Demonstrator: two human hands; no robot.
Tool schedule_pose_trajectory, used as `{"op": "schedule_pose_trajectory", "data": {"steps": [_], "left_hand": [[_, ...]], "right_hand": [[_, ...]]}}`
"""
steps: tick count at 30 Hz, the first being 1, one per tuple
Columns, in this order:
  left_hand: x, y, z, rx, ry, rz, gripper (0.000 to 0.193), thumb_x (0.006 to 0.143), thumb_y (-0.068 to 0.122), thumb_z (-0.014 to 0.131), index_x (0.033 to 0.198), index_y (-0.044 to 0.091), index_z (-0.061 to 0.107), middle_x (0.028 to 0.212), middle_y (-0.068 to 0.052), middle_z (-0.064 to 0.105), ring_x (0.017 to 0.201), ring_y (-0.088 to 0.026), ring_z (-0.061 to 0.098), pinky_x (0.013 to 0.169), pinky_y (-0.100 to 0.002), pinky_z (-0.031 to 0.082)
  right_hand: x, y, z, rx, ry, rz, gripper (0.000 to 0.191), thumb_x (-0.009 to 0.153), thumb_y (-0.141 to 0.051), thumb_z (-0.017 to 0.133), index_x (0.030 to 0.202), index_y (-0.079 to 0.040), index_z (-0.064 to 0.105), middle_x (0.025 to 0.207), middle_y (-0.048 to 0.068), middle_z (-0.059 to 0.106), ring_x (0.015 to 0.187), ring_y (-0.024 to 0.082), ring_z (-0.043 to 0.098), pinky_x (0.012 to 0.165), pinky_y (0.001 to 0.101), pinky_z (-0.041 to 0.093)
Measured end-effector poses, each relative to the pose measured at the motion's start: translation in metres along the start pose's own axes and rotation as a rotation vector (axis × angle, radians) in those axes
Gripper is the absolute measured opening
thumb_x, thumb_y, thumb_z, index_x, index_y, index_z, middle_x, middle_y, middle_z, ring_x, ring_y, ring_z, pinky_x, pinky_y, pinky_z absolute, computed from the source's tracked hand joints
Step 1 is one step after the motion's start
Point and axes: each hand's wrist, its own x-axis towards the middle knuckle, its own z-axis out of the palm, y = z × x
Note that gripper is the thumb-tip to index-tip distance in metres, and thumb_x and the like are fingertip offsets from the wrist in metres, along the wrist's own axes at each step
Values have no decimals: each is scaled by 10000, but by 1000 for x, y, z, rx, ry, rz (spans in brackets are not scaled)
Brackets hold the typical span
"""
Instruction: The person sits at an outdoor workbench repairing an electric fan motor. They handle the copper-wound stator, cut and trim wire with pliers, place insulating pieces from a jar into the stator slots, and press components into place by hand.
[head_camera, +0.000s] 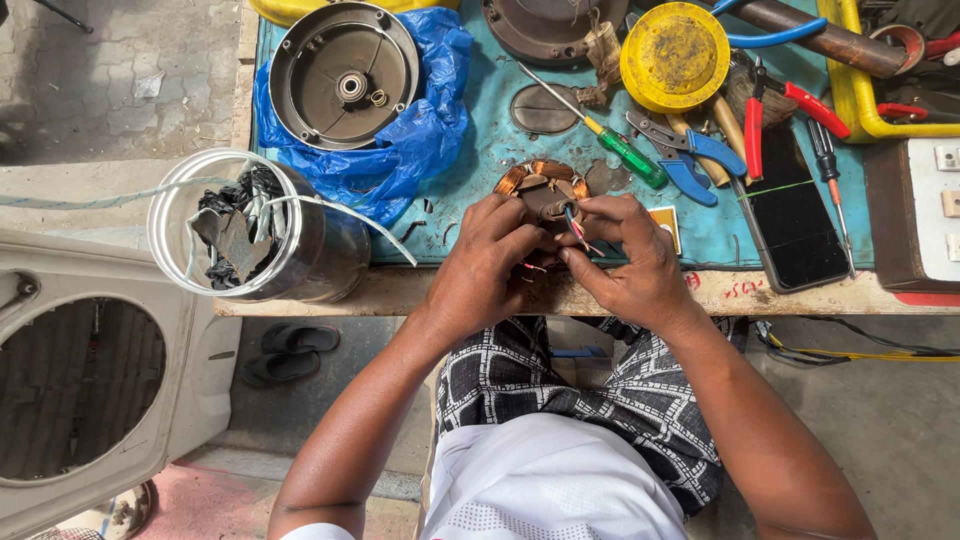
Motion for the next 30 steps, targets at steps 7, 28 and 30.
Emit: {"op": "schedule_pose_trajectory", "data": {"steps": [7,28,30], "left_hand": [[-3,-12,-20,-184,-50,104,440,727,7,739,1156,52,657,1140,-112,635,1182,-326,615,1062,-457,462],[-17,-6,-7,-129,137,142,328,801,27,756,1119,59,684,1096,-100,660,1107,-327,652,1033,-452,525],[-16,-2,-2,-74,174,175,299,832,50,768,1119,65,684,1073,-95,647,1069,-329,638,1030,-461,511]], "right_hand": [[-1,-2,0,52,-7,53,568,909,-25,793,1370,-61,463,1110,67,725,1102,210,751,956,336,580],[15,-44,1,-341,46,-150,210,863,-33,790,1064,-51,733,1019,102,688,999,294,622,865,415,484],[9,-44,3,-266,78,-88,236,875,16,763,1102,-41,738,1044,113,690,1020,295,626,880,399,512]]}}
